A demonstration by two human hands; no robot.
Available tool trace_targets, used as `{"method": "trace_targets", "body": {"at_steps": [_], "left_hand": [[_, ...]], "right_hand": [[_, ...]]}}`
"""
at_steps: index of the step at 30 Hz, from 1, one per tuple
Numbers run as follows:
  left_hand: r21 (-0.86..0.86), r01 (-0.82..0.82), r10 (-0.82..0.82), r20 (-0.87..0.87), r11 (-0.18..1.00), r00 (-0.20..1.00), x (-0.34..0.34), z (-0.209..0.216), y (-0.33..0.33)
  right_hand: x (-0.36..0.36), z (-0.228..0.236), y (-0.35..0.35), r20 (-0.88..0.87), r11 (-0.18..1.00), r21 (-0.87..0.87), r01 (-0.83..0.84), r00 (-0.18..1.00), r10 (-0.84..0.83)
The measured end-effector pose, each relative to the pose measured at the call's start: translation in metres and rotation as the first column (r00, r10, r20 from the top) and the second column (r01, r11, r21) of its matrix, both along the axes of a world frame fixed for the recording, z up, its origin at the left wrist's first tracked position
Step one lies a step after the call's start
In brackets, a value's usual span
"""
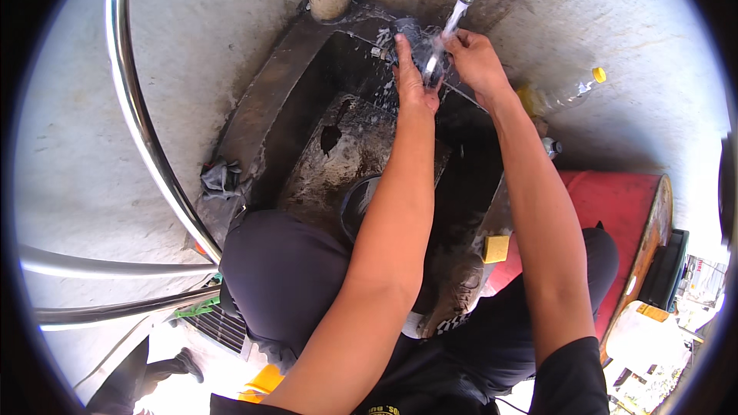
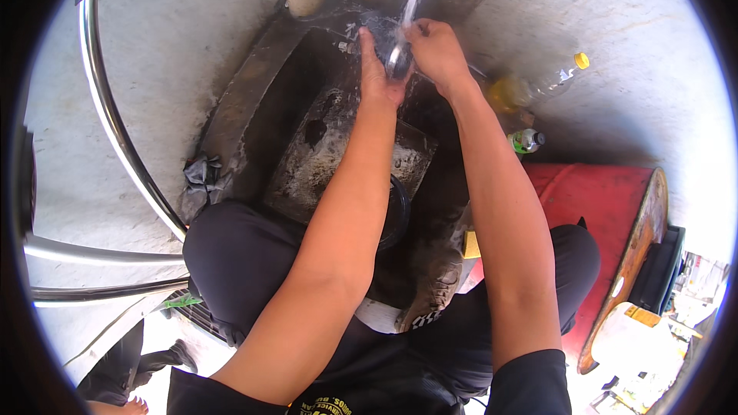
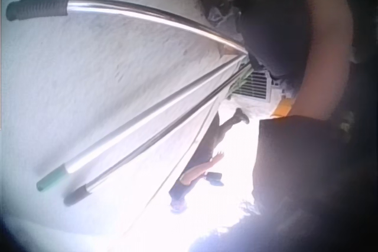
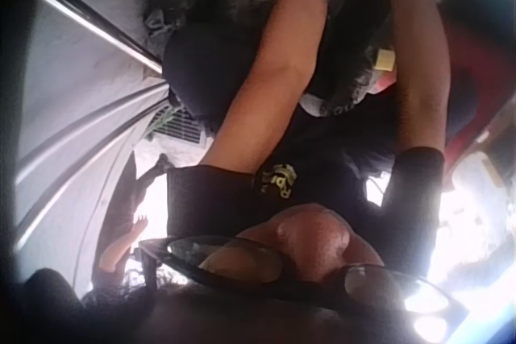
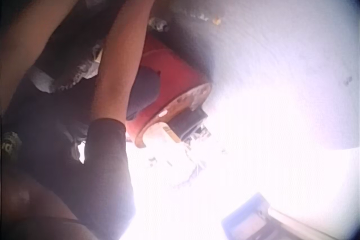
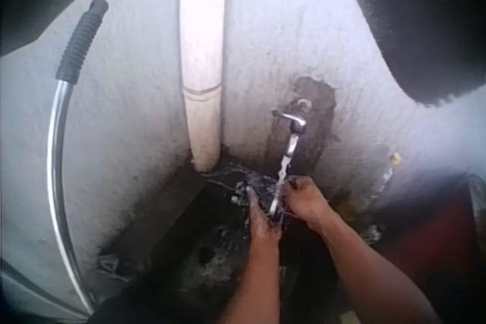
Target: The person scrubs the inside and outside of a black pipe fitting with a toothbrush and liquid soap, then rinses it under running water from a tap. The person repeats the scrubbing and rinsing cycle multiple times.
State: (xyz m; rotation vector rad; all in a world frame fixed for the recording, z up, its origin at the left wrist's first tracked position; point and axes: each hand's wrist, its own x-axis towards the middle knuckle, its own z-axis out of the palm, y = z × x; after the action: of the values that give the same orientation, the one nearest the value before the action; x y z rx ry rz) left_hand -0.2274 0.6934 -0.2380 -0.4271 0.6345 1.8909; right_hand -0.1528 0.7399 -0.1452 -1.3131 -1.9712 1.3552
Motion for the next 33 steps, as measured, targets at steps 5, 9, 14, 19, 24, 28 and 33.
{"method": "trace_targets", "body": {"at_steps": [5, 9, 14, 19, 24, 28, 33], "left_hand": [[0.161, -0.102, 0.107, -0.021, 0.982, 0.994, -0.003, -0.002, -0.012], [0.316, -0.161, 0.188, -0.054, 0.935, 0.981, -0.006, -0.016, -0.002], [0.029, -0.122, 0.125, -0.154, 0.992, 0.980, -0.008, -0.018, 0.002], [-0.020, 0.057, -0.055, 0.059, 0.998, 0.997, 0.000, 0.002, 0.000], [0.201, -0.026, 0.021, 0.026, 0.979, 0.999, 0.003, -0.008, 0.014], [0.277, 0.000, -0.022, 0.075, 0.961, 0.997, -0.011, -0.018, 0.015], [0.191, -0.040, 0.009, 0.159, 0.981, 0.987, -0.022, -0.004, 0.011]], "right_hand": [[-0.004, 0.000, 0.002, 0.091, 0.996, -0.085, -0.022, 0.995, 0.030], [-0.017, -0.011, -0.005, -0.010, 0.982, 0.157, 0.109, 0.994, -0.109], [-0.008, -0.003, -0.005, 0.053, 0.988, 0.153, 0.016, 0.998, -0.025], [0.013, 0.006, 0.017, 0.351, 0.955, 0.206, -0.211, 0.927, 0.129], [0.030, 0.029, 0.023, 0.501, 0.833, 0.361, -0.419, 0.841, 0.205], [0.041, 0.070, 0.002, 0.794, 0.741, 0.246, -0.625, 0.568, 0.216], [0.114, 0.142, -0.031, 0.860, 0.737, 0.288, -0.611, 0.504, 0.082]]}}
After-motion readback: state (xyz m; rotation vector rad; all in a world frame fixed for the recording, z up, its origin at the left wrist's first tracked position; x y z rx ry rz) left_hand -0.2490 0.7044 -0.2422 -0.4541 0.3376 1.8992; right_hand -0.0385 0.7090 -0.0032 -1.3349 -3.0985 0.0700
